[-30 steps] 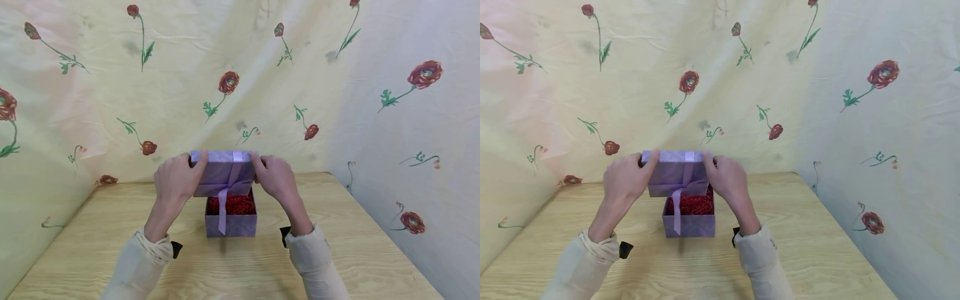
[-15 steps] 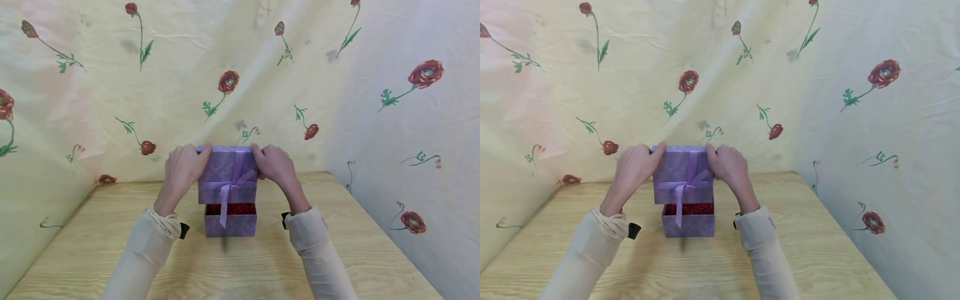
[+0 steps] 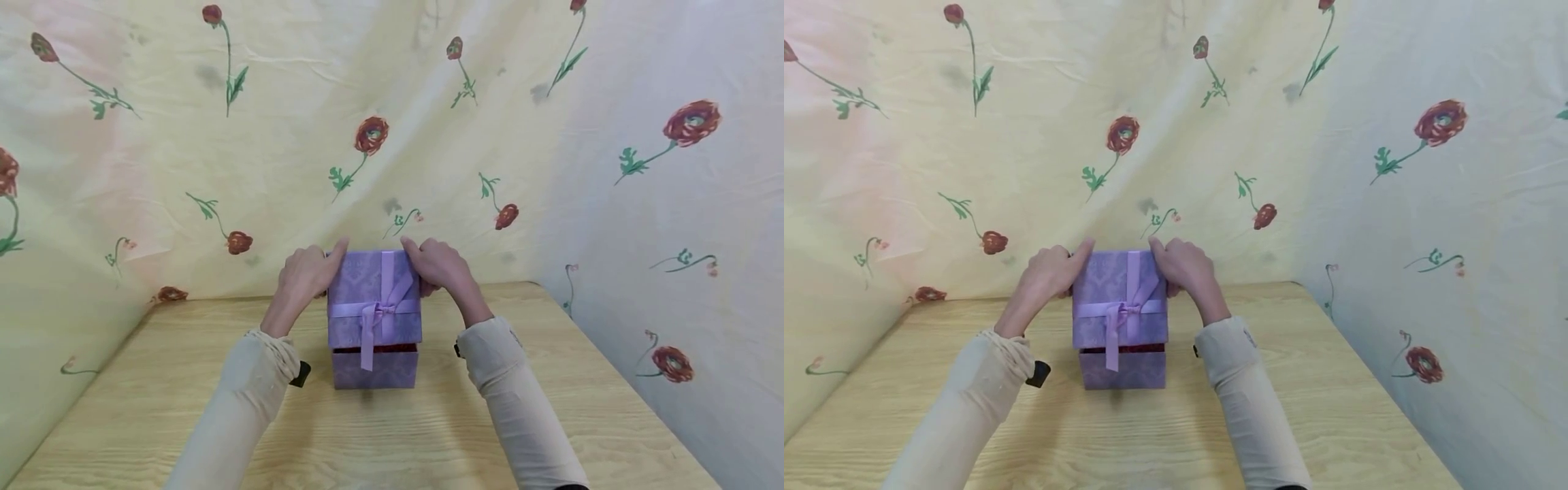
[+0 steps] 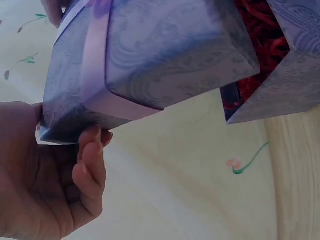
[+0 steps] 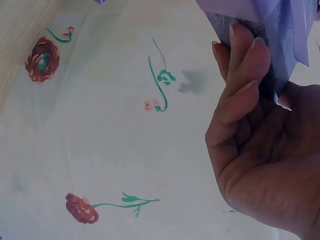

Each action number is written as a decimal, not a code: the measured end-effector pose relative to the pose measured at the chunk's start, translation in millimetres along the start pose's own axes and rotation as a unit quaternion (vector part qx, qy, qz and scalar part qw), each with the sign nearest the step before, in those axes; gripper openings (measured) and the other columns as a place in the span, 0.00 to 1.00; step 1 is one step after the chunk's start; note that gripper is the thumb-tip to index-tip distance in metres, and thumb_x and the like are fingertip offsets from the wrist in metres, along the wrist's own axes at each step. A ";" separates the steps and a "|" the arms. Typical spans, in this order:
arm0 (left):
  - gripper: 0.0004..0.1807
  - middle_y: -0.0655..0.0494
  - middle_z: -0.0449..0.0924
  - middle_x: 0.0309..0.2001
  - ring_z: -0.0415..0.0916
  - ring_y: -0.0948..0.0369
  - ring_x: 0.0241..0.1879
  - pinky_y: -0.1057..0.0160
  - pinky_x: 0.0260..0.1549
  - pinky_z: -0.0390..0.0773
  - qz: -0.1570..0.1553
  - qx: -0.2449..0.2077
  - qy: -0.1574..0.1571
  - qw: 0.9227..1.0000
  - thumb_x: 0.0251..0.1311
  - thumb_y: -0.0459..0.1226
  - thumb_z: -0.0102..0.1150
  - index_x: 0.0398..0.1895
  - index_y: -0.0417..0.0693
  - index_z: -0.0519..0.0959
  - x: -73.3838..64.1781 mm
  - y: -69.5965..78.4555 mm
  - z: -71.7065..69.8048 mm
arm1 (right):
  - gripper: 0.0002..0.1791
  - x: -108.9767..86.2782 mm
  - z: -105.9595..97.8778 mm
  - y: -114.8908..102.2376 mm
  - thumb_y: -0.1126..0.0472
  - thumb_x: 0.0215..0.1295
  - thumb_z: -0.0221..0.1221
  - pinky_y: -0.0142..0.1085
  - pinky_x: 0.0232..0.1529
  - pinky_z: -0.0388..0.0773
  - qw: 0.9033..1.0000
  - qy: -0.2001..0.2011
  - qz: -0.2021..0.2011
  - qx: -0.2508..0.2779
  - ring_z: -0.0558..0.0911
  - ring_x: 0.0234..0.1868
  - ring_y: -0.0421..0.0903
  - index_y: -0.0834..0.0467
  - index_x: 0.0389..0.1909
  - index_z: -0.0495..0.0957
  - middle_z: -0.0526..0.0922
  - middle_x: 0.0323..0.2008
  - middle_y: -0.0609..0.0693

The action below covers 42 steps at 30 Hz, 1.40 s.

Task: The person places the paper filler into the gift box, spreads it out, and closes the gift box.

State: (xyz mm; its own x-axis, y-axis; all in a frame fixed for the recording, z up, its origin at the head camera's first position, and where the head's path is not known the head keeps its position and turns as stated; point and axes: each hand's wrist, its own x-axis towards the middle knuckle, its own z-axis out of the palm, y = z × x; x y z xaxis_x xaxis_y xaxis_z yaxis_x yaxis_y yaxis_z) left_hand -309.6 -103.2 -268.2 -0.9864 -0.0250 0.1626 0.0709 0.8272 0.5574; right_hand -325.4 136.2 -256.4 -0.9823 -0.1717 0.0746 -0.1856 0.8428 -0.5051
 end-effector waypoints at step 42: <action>0.47 0.52 0.72 0.15 0.67 0.60 0.14 0.65 0.16 0.69 -0.049 -0.041 -0.125 0.990 0.78 0.64 0.32 0.78 0.31 0.58 33.9 -38.7 58.5 | 0.44 40.9 53.5 36.6 0.41 0.85 0.35 0.32 0.12 0.65 0.989 -0.103 0.088 0.061 0.74 0.10 0.43 0.63 0.14 0.79 0.78 0.10 0.53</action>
State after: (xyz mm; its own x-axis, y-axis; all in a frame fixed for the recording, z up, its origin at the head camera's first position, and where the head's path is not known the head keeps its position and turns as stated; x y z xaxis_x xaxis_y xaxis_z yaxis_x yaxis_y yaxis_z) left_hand -354.5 -103.2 -331.9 -0.9943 0.0451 -0.0965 -0.0255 0.7789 0.6267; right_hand -371.2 132.8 -317.8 -0.9712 -0.1380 -0.1944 0.0049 0.8037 -0.5950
